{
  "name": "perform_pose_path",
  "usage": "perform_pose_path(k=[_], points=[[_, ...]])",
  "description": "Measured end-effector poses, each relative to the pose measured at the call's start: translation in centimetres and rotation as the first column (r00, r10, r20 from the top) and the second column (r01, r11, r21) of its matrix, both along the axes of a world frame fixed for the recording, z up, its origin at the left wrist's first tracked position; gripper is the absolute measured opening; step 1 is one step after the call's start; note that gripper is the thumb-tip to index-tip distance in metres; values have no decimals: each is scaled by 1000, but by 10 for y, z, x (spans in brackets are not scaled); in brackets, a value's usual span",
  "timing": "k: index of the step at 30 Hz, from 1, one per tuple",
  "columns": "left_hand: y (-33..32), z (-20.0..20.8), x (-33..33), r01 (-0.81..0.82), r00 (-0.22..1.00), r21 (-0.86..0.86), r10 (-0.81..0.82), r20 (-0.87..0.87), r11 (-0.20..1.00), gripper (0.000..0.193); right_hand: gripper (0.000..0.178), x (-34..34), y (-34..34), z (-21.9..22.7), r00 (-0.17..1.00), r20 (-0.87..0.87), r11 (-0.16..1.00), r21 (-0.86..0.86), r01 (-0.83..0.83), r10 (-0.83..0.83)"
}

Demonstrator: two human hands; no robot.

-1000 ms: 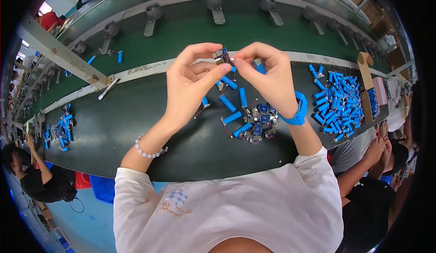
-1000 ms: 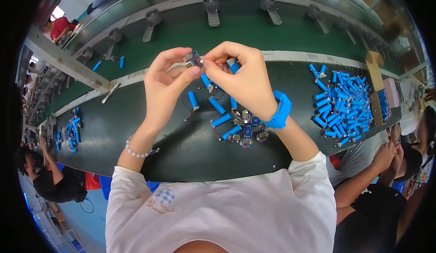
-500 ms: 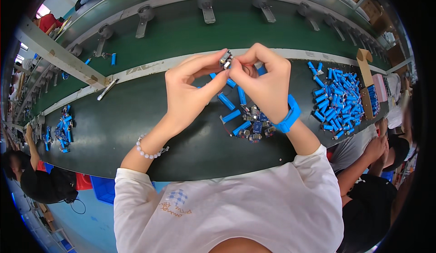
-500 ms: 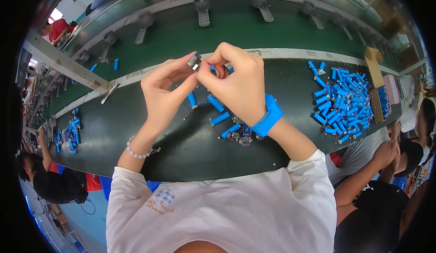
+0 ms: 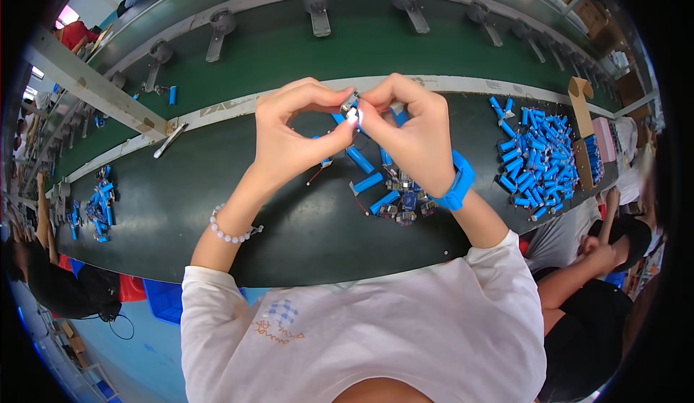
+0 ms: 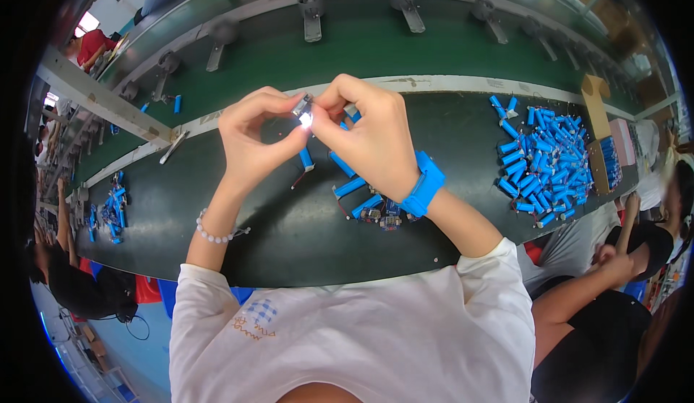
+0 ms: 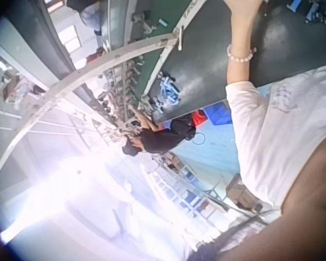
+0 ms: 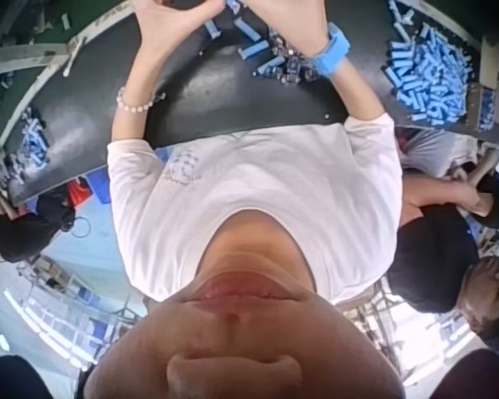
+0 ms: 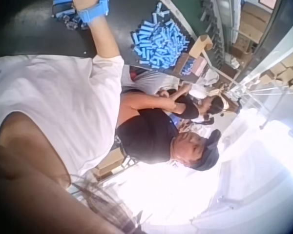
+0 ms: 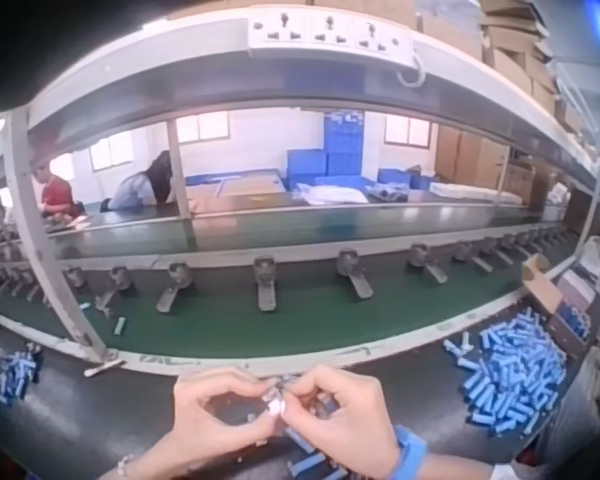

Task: Assembling lithium batteries onto small circuit boards on a factory production line.

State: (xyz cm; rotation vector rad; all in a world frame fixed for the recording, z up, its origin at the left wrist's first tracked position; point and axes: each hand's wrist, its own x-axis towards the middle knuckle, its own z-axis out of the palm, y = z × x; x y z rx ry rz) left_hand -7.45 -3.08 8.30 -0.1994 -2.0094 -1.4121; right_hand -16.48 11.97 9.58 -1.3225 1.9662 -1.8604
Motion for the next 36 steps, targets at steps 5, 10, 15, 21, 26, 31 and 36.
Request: perform_pose_path(k=[5, 10, 15, 21, 26, 31, 36], points=[[-1, -1, 1, 45, 999, 131, -47, 12, 990, 24, 4, -1, -1, 2, 1000, -2, 1000, 9, -25, 25], [-3, -4, 4, 84, 994, 125, -92, 60, 989, 23, 5, -4, 5, 5, 997, -22, 996, 60, -71, 73], [0, -3, 5, 63, 994, 143, -75, 81, 988, 25, 5, 0, 4, 1, 998, -1, 995, 77, -56, 56], [-16, 11, 4, 119, 988, 84, -126, 88, 989, 25, 6, 1, 0, 6, 998, -52, 998, 54, -34, 36], [-41, 25, 2, -55, 993, -81, 64, 103, 995, 24, 15, -32, 2, 17, 985, -112, 986, 113, -120, 133], [-107, -2, -8, -302, 935, 195, 251, 250, 933, 29, 18, -77, 46, -2, 944, -271, 821, 571, 1, 187], [-167, -59, -19, -498, 863, 307, 429, 267, 811, 31, 13, -85, 70, -48, 894, 53, 629, 692, -354, 445]])
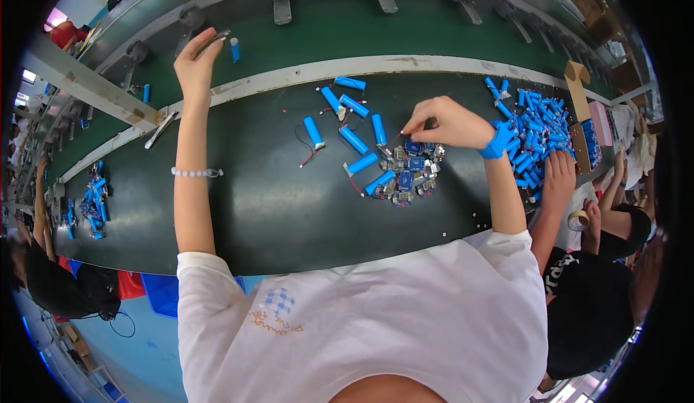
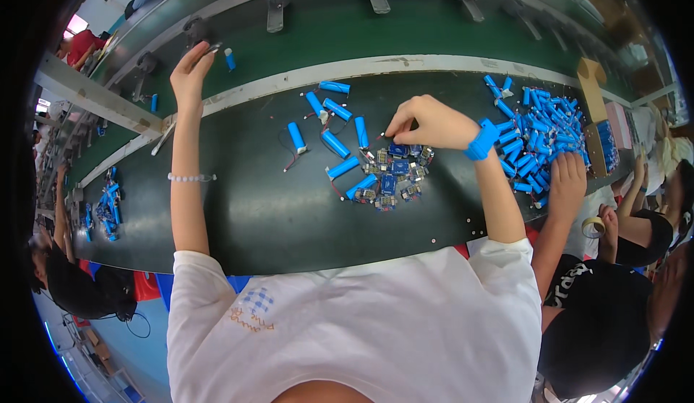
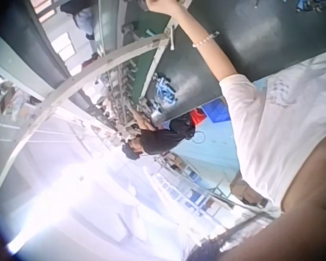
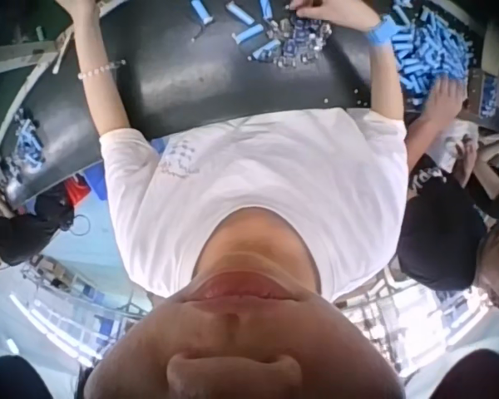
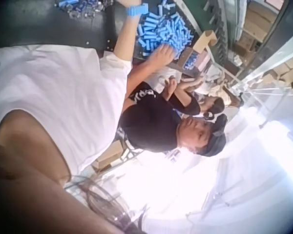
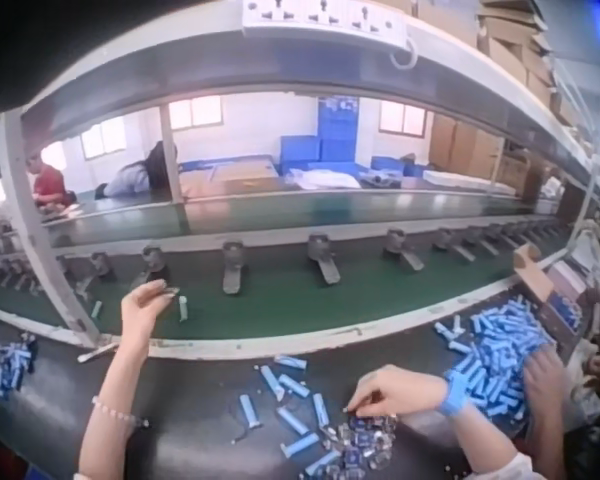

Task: Assembling lithium batteries onto small circuit boards on a factory production line.

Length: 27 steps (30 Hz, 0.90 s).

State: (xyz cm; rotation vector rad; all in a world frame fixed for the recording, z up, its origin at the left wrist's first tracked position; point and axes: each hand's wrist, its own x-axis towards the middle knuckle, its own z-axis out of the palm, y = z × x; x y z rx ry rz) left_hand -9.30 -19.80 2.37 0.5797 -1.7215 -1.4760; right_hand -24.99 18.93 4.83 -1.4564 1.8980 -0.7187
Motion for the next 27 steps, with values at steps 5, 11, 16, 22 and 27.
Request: perform_pose_path(k=[5, 11, 16, 22, 27], points=[[-11, -24, 2, -82, 960, -613, 228, 164, 785, 42, 14, 11, 0, -17, 990, 132, 995, -82, 61, -50], [55, 19, -6, 84, 986, -759, 56, 156, 645, 30, 14, 15, -4, -31, 951, 309, 974, -203, 98, -31], [100, 31, 3, 577, 799, -580, -249, 548, 575, 20, 14, 27, -10, -37, 939, 342, 942, -301, 148, -38], [154, 49, 15, 835, 532, -343, -471, 703, 431, 14, 7, 31, -13, -37, 883, 468, 917, -334, 217, -38], [197, 28, 17, 877, 480, -359, -542, 690, 320, 19, 3, 33, -14, -25, 803, 595, 859, -399, 321, -24]])
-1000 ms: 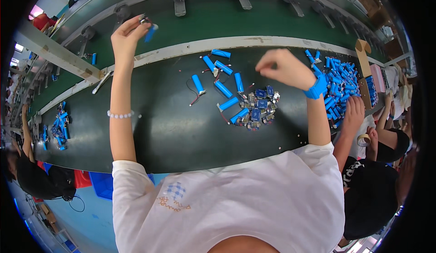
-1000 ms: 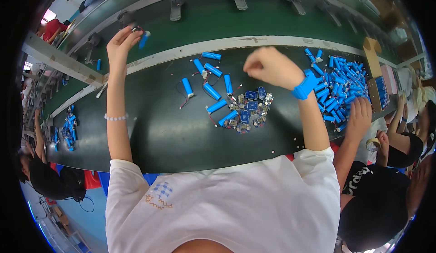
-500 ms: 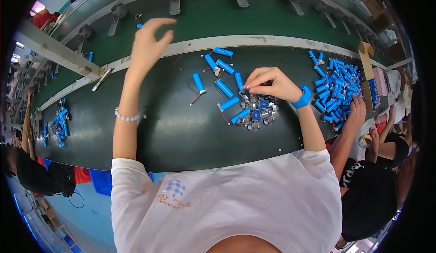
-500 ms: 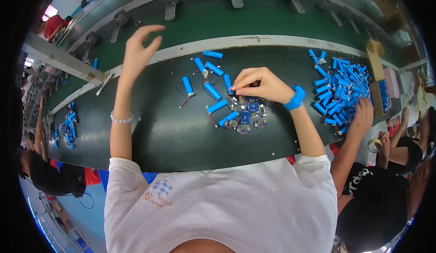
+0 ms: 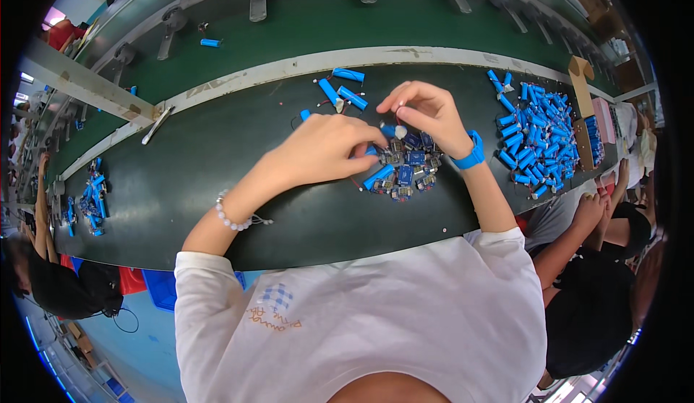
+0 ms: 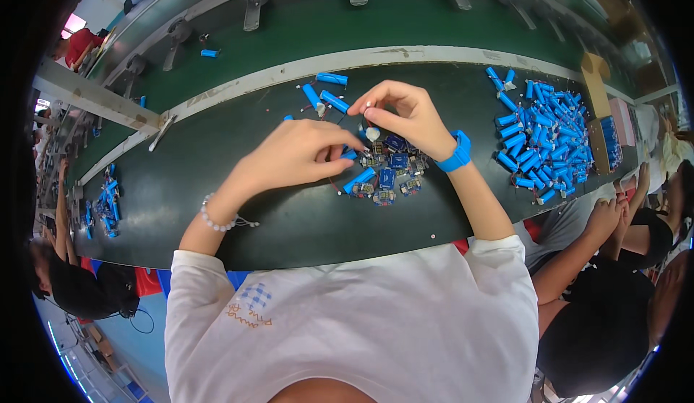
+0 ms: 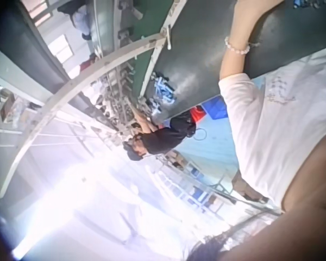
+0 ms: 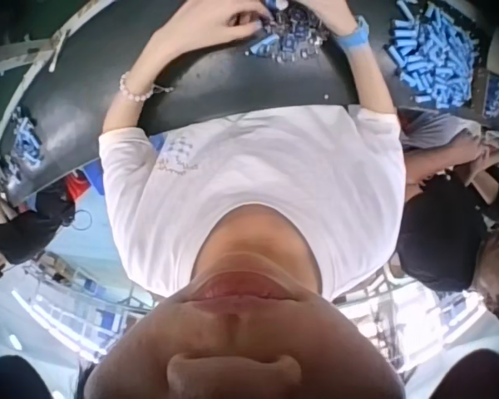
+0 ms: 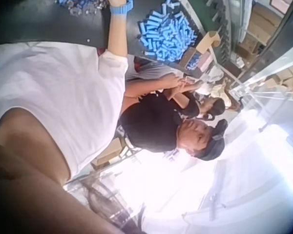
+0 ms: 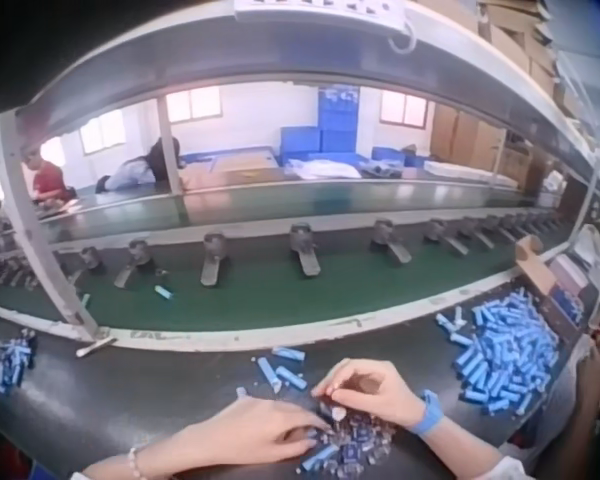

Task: Assembling lithium batteries onto small circuit boards on a factory production line.

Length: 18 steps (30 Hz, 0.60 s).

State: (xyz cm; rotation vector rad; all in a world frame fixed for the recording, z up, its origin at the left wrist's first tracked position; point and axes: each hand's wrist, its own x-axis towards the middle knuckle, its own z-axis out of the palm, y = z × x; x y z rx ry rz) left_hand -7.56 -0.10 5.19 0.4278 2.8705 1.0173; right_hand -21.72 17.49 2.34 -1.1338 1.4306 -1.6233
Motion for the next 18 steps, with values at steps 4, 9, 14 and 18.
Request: perform_pose_path(k=[4, 9, 14, 18], points=[[15, -22, -2, -44, 996, -38, 41, -77, 998, 24, 8, 9, -1, 20, 989, -96, 978, -186, 93, -112], [17, -30, -6, -76, 978, 22, 79, -193, 997, 15, 12, 18, -3, 46, 836, -306, 855, -414, 313, -455], [4, -10, -10, -148, 970, 273, 193, -149, 951, 13, 14, 22, -17, 79, 795, -293, 823, -405, 399, -530], [-7, -6, -12, -186, 960, 660, 279, -37, 728, 13, 14, 24, -30, 95, 867, -177, 843, -386, 374, -466]])
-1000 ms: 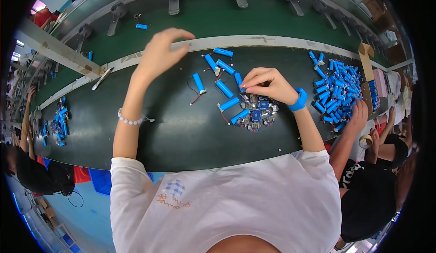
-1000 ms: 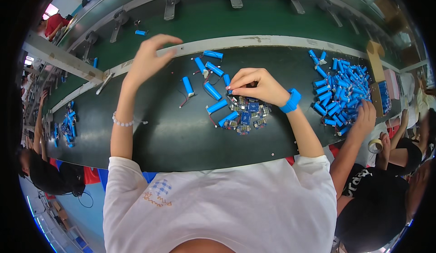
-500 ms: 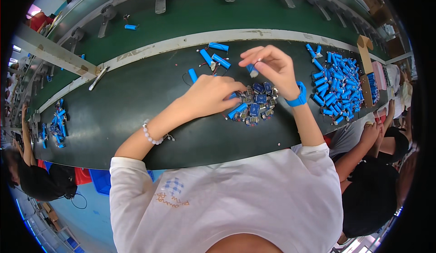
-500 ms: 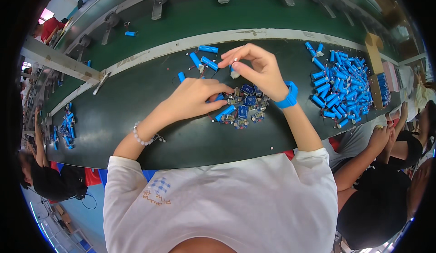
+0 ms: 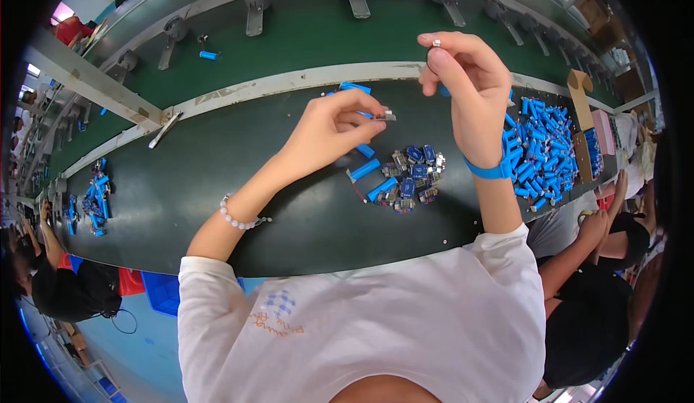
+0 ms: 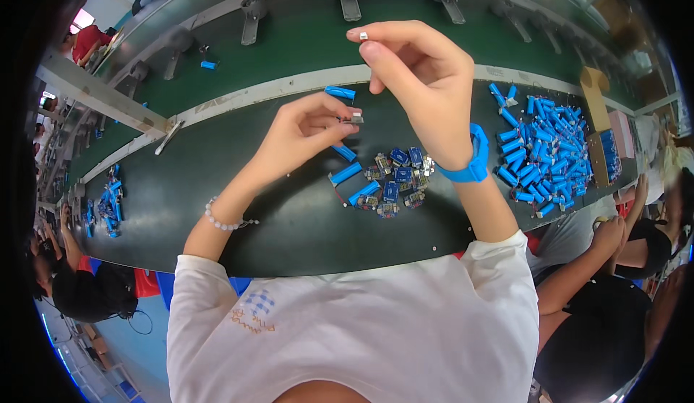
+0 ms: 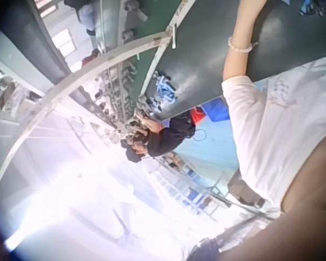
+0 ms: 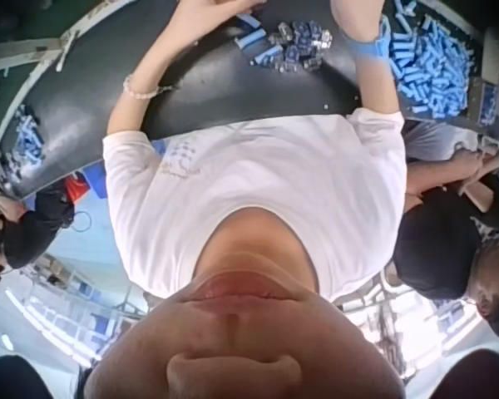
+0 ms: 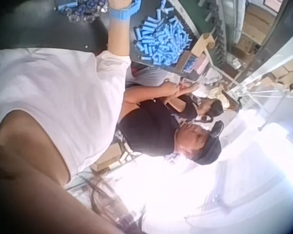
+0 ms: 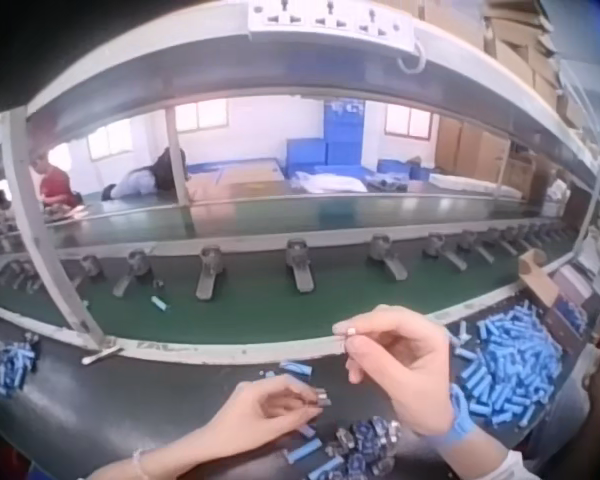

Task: Assembling lithium batteries onto small circuit boards on a factory production line.

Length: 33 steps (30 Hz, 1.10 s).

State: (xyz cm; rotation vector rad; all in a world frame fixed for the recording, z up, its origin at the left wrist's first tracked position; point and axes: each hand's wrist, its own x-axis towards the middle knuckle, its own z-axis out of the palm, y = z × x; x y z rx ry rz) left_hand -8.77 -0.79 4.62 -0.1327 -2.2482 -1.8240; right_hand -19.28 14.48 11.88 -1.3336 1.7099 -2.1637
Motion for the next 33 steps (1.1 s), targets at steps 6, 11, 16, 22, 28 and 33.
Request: perform_pose_path(k=[6, 11, 16, 22, 28, 33], points=[[-19, 11, -1, -103, 970, 431, -6, 244, 896, 18, 16, 8, -7, 8, 997, 26, 993, 89, -80, 78], [-25, 7, 0, -160, 985, 309, 173, -14, 937, 26, 13, 15, -8, 3, 974, 73, 962, 160, -222, 213], [-30, 32, 8, -213, 977, 206, 207, 51, 955, 32, 3, 15, -5, -1, 948, 202, 918, 264, -296, 248], [-26, 36, 10, -213, 976, 246, 219, 3, 946, 30, 12, 20, -17, -18, 973, 113, 900, 370, -228, 200], [-18, 42, 12, -213, 976, 367, 213, 42, 906, 30, 12, 16, -27, -30, 1000, 4, 937, 349, -11, 11], [-11, 40, 15, -249, 958, 263, 278, -77, 932, 34, 12, 16, -30, -32, 997, -39, 949, 308, 70, -60]])
